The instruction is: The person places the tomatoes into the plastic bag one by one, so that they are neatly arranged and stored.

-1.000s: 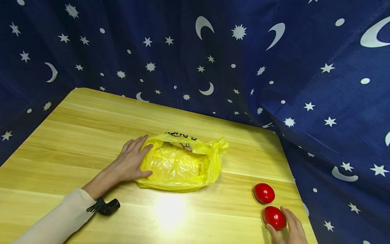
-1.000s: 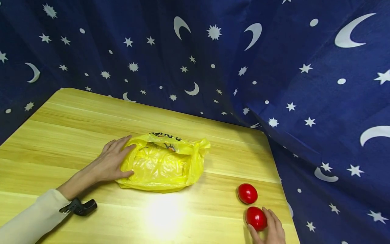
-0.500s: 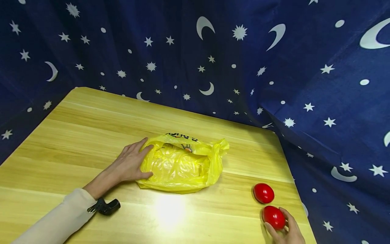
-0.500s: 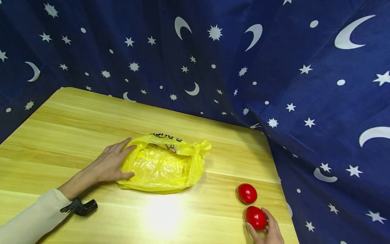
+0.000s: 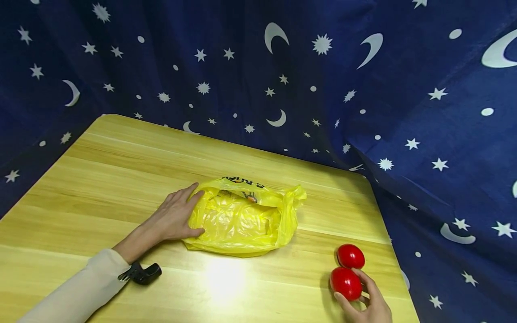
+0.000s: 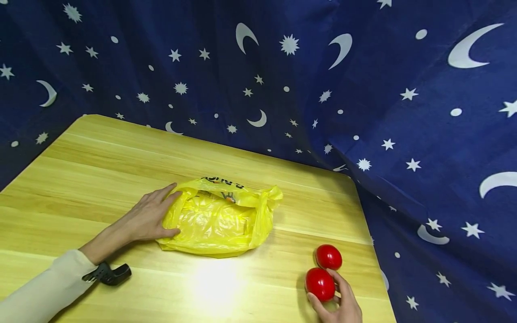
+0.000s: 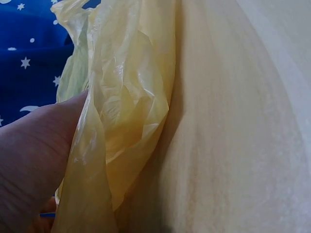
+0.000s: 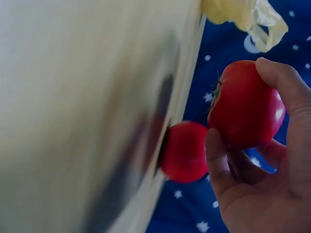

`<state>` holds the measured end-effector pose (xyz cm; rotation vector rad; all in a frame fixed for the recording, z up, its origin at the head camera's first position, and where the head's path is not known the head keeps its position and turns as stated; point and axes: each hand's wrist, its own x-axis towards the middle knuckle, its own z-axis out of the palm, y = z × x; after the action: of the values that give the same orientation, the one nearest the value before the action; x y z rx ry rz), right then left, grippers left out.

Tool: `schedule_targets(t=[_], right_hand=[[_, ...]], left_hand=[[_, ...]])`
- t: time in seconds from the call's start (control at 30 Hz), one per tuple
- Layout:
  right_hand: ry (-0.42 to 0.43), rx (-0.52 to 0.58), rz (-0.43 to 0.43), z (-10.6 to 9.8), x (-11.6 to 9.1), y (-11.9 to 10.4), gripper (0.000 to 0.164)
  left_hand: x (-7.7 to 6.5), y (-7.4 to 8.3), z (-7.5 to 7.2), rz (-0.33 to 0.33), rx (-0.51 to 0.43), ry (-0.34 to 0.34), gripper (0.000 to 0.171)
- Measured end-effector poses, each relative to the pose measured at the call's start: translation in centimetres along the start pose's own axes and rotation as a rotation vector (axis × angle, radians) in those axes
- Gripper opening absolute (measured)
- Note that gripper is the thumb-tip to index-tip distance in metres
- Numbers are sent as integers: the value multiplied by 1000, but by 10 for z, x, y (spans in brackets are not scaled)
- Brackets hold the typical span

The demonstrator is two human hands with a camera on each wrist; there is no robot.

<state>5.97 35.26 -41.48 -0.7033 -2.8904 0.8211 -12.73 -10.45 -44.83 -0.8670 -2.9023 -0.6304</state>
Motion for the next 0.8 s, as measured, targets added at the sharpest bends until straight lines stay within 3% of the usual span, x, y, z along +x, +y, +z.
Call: schedule_targets(t=[0.37,0.63,0.8], right_hand=[[90,43,-235,-3,-7,-33,73],[84,93,-378,1,-6,-48,73],[80,90,-421,1,-3,-59,73]], left_hand=[[-1,1,0,-5,14,-16,103],[-1,1,-1,-6,16,-9,104],[-1,1,-1,-2,17,-8,104]])
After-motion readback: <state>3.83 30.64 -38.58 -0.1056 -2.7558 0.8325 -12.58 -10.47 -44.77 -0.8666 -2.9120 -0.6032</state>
